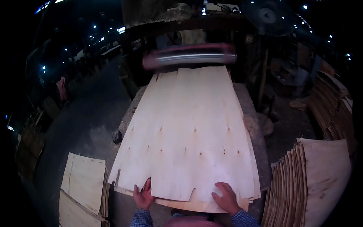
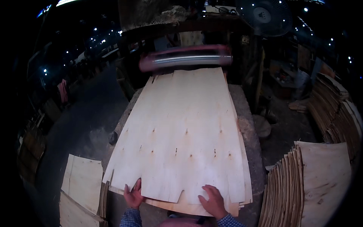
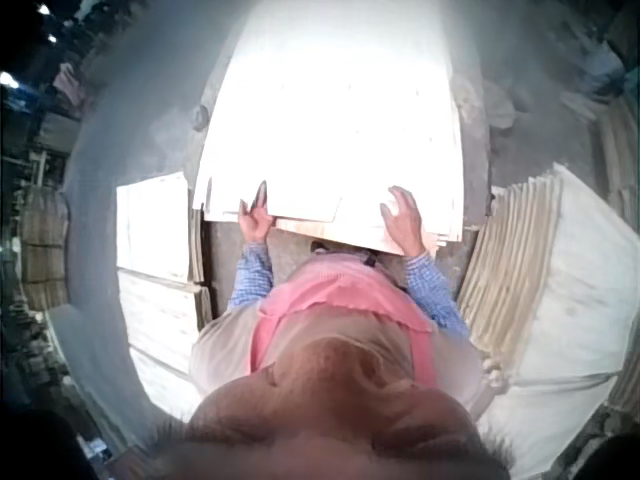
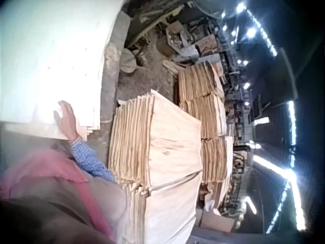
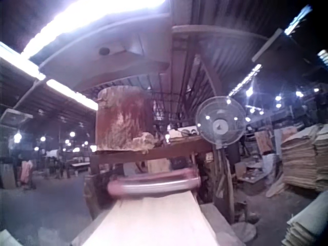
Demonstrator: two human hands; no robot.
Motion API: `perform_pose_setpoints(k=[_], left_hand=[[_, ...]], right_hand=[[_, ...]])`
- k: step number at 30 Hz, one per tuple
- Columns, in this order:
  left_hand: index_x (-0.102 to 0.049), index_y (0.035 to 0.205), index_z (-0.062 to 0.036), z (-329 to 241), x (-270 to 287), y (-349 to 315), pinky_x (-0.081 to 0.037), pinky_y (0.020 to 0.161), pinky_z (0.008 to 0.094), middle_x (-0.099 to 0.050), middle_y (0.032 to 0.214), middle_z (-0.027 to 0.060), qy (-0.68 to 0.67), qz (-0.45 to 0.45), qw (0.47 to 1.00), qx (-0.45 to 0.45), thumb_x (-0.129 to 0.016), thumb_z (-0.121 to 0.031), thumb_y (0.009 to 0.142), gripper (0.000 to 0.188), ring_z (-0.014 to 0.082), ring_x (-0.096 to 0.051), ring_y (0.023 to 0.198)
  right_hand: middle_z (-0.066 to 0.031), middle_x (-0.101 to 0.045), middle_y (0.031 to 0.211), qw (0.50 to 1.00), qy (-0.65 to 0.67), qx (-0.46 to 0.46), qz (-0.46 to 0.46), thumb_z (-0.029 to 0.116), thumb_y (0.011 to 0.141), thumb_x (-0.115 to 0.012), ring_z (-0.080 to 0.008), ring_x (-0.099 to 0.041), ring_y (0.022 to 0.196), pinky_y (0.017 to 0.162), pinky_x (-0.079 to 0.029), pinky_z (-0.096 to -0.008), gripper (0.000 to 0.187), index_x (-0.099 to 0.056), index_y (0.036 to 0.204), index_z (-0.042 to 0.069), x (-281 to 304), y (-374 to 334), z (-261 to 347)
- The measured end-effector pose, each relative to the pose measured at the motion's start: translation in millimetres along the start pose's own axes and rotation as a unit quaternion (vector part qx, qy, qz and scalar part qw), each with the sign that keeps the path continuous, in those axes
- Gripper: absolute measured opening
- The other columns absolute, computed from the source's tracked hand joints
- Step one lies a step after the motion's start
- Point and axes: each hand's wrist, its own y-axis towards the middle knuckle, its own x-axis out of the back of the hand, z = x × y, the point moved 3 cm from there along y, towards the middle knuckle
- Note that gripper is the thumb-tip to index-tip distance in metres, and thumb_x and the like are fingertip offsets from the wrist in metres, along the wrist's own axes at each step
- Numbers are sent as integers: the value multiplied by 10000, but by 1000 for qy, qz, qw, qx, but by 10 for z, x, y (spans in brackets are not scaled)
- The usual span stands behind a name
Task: The person selects wood veneer sheets from a stack and feeds them one at a time into a rolling machine.
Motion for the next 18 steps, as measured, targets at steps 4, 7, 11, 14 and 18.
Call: perform_pose_setpoints(k=[4, 7, 11, 14, 18], left_hand=[[-318, 1452, 34, -267, -366, -20, -387, 1087, 501, -471, 1426, 195, 123, 82, 989, 16, -410, -496, 981, 715, 362, -474, 1299], [-287, 1473, 15, -348, -394, 47, -402, 1080, 481, -429, 1466, 177, 134, 92, 984, 78, -414, -437, 993, 671, 359, -473, 1301], [-276, 1490, -22, -333, -237, 86, -433, 1056, 462, -409, 1496, 116, 158, 85, 974, 140, -363, -344, 1020, 577, 338, -495, 1284], [-269, 1503, -58, -312, -197, -43, -485, 1003, 444, -413, 1495, 101, 183, 89, 962, 181, -331, -275, 1039, 515, 310, -527, 1252], [-396, 1361, -53, -364, -312, -324, -498, 844, 384, -527, 1258, 112, 265, 35, 943, 197, -404, -330, 1025, 436, 249, -572, 1058]], right_hand=[[-147, -514, 1343, 990, -56, 92, 91, 391, 767, -755, -361, -490, 1234, 1021, -399, -470, 662, -531, 1303, 74, -403, -75, 411], [-143, -434, 1425, 973, -138, 121, 137, 447, 754, -738, -382, -402, 1311, 1039, -331, -556, 765, -460, 1384, 114, -667, -100, 579], [-150, -440, 1413, 966, -217, 89, 106, 388, 745, -739, -386, -381, 1316, 1035, -332, -557, 725, -484, 1362, 108, -985, 14, 750], [-175, -472, 1372, 968, -217, 103, 74, 343, 723, -750, -414, -417, 1280, 1019, -351, -559, 689, -522, 1321, 88, -1132, 63, 1005], [-161, -477, 1374, 967, -219, 84, 103, 283, 738, -717, -401, -433, 1260, 1003, -358, -553, 666, -512, 1348, 109, -1252, 25, 1435]])
